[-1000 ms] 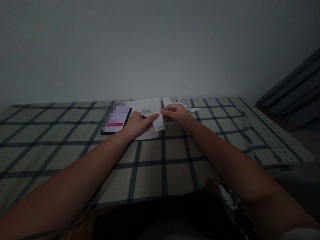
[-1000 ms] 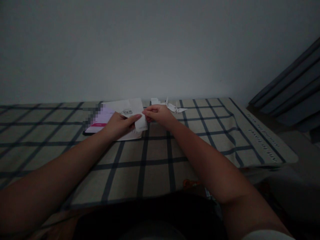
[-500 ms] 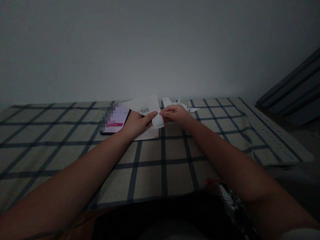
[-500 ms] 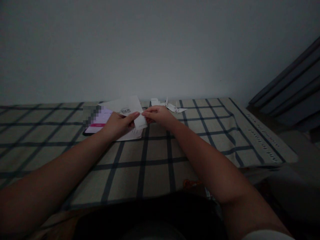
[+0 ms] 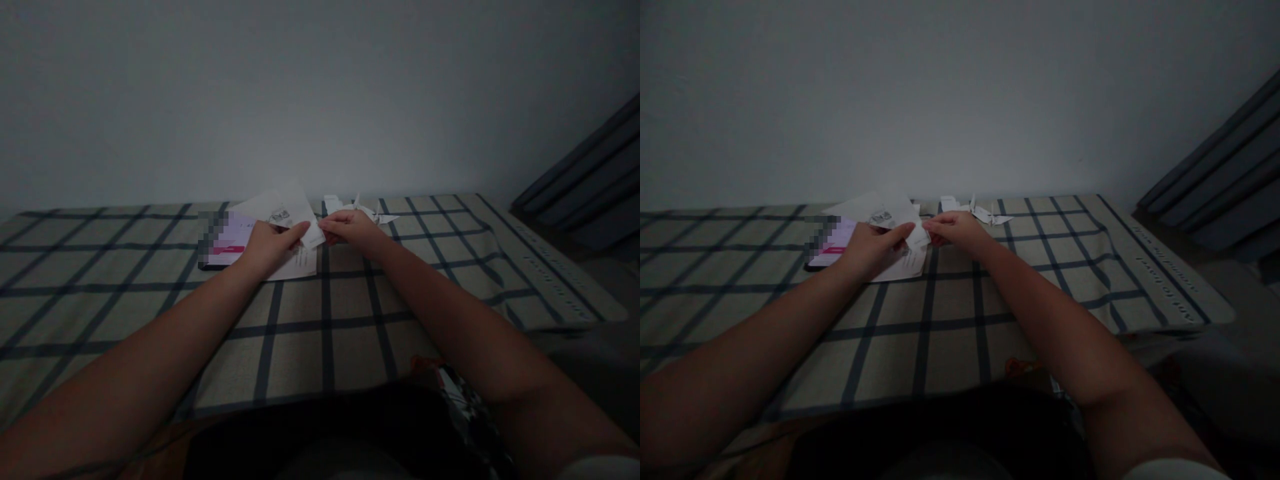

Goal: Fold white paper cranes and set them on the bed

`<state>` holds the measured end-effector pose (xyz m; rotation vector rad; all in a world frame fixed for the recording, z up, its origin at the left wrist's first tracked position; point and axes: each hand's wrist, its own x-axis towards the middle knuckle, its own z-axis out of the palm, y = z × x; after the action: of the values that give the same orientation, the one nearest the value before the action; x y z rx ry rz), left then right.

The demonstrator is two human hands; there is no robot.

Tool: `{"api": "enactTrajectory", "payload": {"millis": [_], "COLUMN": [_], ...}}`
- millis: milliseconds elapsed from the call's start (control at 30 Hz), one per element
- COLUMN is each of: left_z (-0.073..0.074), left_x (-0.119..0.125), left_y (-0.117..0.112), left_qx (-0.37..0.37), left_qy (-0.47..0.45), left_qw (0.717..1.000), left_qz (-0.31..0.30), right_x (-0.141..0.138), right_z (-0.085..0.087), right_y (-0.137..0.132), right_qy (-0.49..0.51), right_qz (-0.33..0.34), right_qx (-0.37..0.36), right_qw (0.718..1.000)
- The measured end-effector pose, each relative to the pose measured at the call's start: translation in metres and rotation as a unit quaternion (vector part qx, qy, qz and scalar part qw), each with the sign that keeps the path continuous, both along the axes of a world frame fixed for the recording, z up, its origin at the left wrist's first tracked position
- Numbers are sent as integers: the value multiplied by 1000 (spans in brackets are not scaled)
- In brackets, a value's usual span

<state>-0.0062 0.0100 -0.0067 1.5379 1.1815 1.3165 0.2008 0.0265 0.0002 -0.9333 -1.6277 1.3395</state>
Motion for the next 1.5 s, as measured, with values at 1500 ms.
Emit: {"api": "enactTrajectory", "payload": {"millis": [1500], "left_z": [6], "left_x": [7], "left_y": [0], "left_qx": [-69], "left_qy": [-137], "left_qw": [988], "left_qz": [-19], "right_x": [-1], "right_z": [10], "right_y": [-13], "right_qy": [-66], "right_qz": [44], "right_qx": [14], "right_qw": [997]}}
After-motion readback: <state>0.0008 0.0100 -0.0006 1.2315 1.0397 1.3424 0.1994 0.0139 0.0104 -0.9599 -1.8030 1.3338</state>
